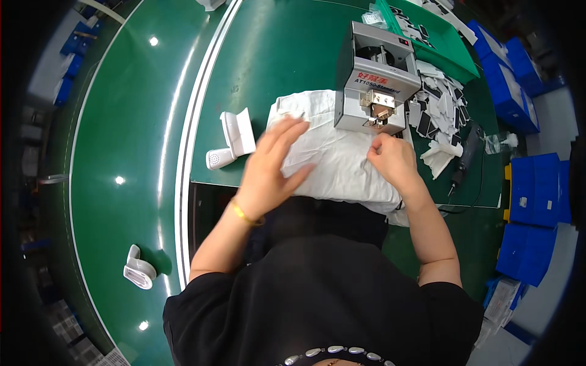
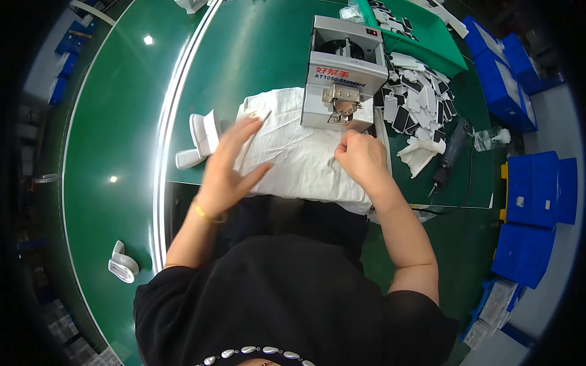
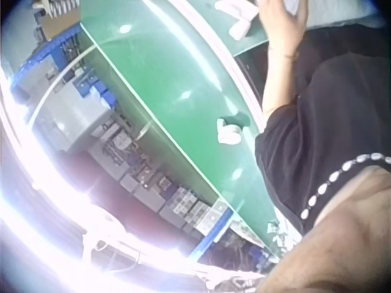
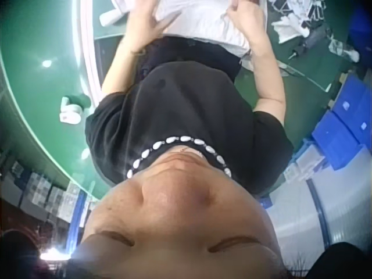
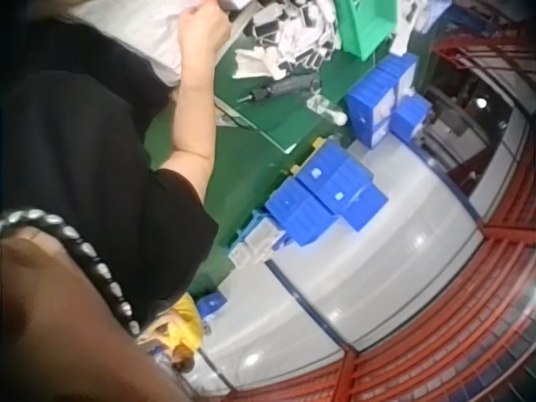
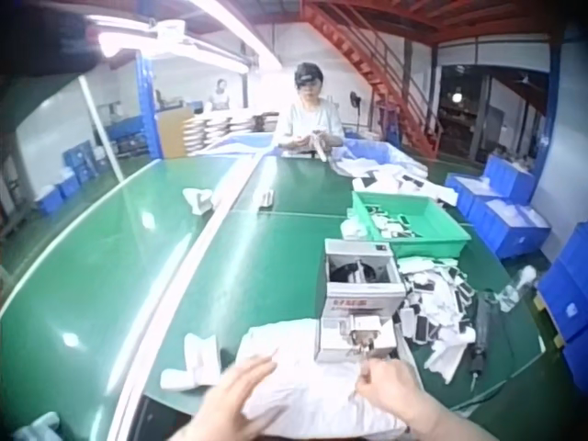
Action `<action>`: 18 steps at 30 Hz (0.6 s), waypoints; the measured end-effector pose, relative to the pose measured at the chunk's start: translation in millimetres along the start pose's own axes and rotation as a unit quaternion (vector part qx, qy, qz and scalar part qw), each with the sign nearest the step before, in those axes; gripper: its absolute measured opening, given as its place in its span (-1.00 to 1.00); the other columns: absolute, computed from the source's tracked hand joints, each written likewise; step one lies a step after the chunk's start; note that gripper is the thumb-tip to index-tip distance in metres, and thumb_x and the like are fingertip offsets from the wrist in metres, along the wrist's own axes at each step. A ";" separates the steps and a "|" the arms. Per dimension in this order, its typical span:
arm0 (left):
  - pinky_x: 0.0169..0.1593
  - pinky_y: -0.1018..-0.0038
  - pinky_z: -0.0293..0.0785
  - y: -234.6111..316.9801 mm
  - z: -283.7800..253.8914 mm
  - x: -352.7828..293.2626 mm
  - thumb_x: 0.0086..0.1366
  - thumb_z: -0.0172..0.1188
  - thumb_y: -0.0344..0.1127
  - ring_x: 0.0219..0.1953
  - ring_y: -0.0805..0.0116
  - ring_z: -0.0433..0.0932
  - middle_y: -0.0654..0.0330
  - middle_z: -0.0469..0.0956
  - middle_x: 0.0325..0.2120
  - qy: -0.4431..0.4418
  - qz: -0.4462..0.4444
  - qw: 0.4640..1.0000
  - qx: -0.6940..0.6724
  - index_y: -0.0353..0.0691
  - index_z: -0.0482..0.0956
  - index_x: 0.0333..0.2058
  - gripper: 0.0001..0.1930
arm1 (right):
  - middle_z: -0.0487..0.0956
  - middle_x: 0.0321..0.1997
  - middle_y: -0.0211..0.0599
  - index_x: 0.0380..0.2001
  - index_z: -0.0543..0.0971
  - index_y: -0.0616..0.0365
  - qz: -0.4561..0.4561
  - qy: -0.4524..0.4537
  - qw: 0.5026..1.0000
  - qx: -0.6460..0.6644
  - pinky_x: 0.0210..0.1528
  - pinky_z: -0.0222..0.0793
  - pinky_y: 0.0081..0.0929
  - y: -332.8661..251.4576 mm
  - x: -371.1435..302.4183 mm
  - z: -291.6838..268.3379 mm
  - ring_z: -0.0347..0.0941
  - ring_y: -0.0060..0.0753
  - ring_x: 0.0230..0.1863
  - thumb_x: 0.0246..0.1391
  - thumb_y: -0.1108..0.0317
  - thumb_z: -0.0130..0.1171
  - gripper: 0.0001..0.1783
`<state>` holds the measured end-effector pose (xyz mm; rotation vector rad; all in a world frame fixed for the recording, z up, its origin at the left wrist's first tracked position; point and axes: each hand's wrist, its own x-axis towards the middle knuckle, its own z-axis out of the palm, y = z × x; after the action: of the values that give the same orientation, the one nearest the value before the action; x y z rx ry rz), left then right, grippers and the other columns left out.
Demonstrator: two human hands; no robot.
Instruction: Assembling small electronic components using a screw machine and an electric screwdriver.
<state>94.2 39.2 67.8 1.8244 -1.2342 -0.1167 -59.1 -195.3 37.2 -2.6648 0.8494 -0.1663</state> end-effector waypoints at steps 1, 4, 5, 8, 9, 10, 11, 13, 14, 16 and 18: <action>0.33 0.16 0.19 -0.4 -15.1 -1.0 -0.02 0.45 -0.37 0.29 -0.05 0.27 -0.03 0.35 0.19 -0.021 0.046 0.992 0.113 -0.17 0.38 0.20 -0.25 | 0.63 -0.51 -0.09 -0.47 0.63 0.16 -0.006 -0.001 0.999 -0.035 -0.31 0.50 -0.16 -0.6 -1.5 -0.5 0.59 0.03 -0.42 -0.13 0.30 0.27 -0.83; 0.37 0.11 0.11 -18.1 -47.3 -4.5 -0.17 0.48 -0.41 0.33 -0.02 0.19 0.00 0.29 0.24 -0.042 -0.024 0.956 0.288 -0.04 0.27 0.29 -0.05 | 0.62 -0.54 -0.13 -0.46 0.63 0.17 -0.028 0.011 0.998 -0.055 -0.35 0.49 -0.20 -4.1 -6.9 -7.1 0.58 -0.05 -0.47 -0.12 0.30 0.28 -0.83; 0.35 0.12 0.15 -28.1 -52.6 -6.4 -0.18 0.48 -0.41 0.31 -0.02 0.21 0.00 0.31 0.22 -0.057 -0.034 0.951 0.301 -0.03 0.27 0.29 -0.04 | 0.61 -0.57 -0.16 -0.46 0.63 0.17 -0.051 0.021 0.998 -0.036 -0.39 0.47 -0.25 -7.0 -6.4 -11.0 0.58 -0.15 -0.52 -0.11 0.30 0.29 -0.82; 0.30 0.16 0.23 -44.1 -54.9 -4.9 -0.19 0.47 -0.43 0.27 0.00 0.27 0.02 0.35 0.19 -0.065 -0.045 0.937 0.342 -0.02 0.27 0.29 -0.03 | 0.54 -0.66 -0.28 -0.48 0.61 0.17 -0.077 0.148 0.981 0.097 -0.48 0.38 -0.46 -39.3 2.6 -61.5 0.49 -0.47 -0.61 -0.04 0.32 0.30 -0.85; 0.27 0.18 0.27 -46.4 -53.9 -3.4 -0.19 0.47 -0.43 0.24 0.01 0.30 0.03 0.37 0.17 -0.059 -0.047 0.927 0.366 -0.02 0.27 0.29 -0.03 | 0.50 -0.68 -0.35 -0.44 0.63 0.17 -0.076 0.201 0.967 0.134 -0.49 0.32 -0.54 -49.9 10.2 -77.3 0.43 -0.60 -0.61 -0.01 0.34 0.31 -0.87; 0.27 0.18 0.27 -45.5 -53.7 -0.4 -0.19 0.47 -0.43 0.24 0.01 0.30 0.03 0.37 0.17 -0.061 -0.043 0.928 0.364 -0.02 0.27 0.29 -0.03 | 0.46 -0.70 -0.43 -0.41 0.64 0.16 -0.075 0.254 0.950 0.168 -0.51 0.26 -0.63 -55.3 21.5 -90.6 0.36 -0.74 -0.61 0.02 0.36 0.31 -0.89; 0.24 0.18 0.30 -43.9 -54.3 3.4 -0.21 0.47 -0.44 0.21 0.00 0.32 0.03 0.39 0.16 -0.065 -0.050 0.940 0.333 -0.03 0.28 0.28 -0.03 | 0.46 -0.70 -0.43 -0.41 0.64 0.16 -0.073 0.257 0.949 0.167 -0.51 0.26 -0.63 -52.9 36.1 -97.0 0.36 -0.74 -0.61 0.02 0.36 0.31 -0.89; 0.21 0.18 0.33 -35.0 -55.4 8.9 -0.23 0.48 -0.44 0.19 0.00 0.34 0.03 0.42 0.14 -0.071 -0.053 0.950 0.300 -0.04 0.30 0.27 -0.03 | 0.49 -0.65 -0.50 -0.29 0.67 0.17 -0.077 0.271 0.949 0.140 -0.50 0.24 -0.67 -46.3 58.3 -105.7 0.34 -0.77 -0.58 0.05 0.37 0.32 -0.84; 0.21 0.20 0.34 -23.8 -53.2 9.8 -0.26 0.50 -0.44 0.18 0.00 0.36 0.03 0.43 0.13 -0.037 -0.018 0.974 0.223 -0.08 0.31 0.26 -0.02 | 0.49 -0.65 -0.50 -0.29 0.67 0.17 -0.076 0.272 0.949 0.140 -0.50 0.24 -0.67 -41.5 56.1 -107.1 0.34 -0.77 -0.58 0.05 0.37 0.32 -0.84; 0.21 0.21 0.34 -5.5 -45.6 7.5 -0.28 0.53 -0.44 0.17 0.00 0.37 0.03 0.44 0.12 -0.004 0.013 0.989 0.146 -0.12 0.33 0.25 -0.02 | 0.53 -0.58 -0.55 -0.22 0.68 0.21 -0.031 0.272 0.918 0.285 -0.49 0.23 -0.69 -17.9 47.5 -112.1 0.33 -0.79 -0.54 0.09 0.30 0.33 -0.76; 0.21 0.24 0.34 9.5 -33.2 -1.6 -0.30 0.59 -0.40 0.17 0.04 0.39 0.04 0.44 0.12 0.044 0.043 0.997 -0.040 -0.22 0.35 0.22 -0.02 | 0.56 -0.53 -0.54 -0.24 0.68 0.24 0.034 0.316 0.910 0.265 -0.46 0.24 -0.74 26.9 36.9 -116.3 0.35 -0.80 -0.50 0.13 0.26 0.31 -0.74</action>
<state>104.1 60.1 93.6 1.6874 -1.2272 -0.0367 -68.1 -270.1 136.9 -2.0592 0.9025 -1.1179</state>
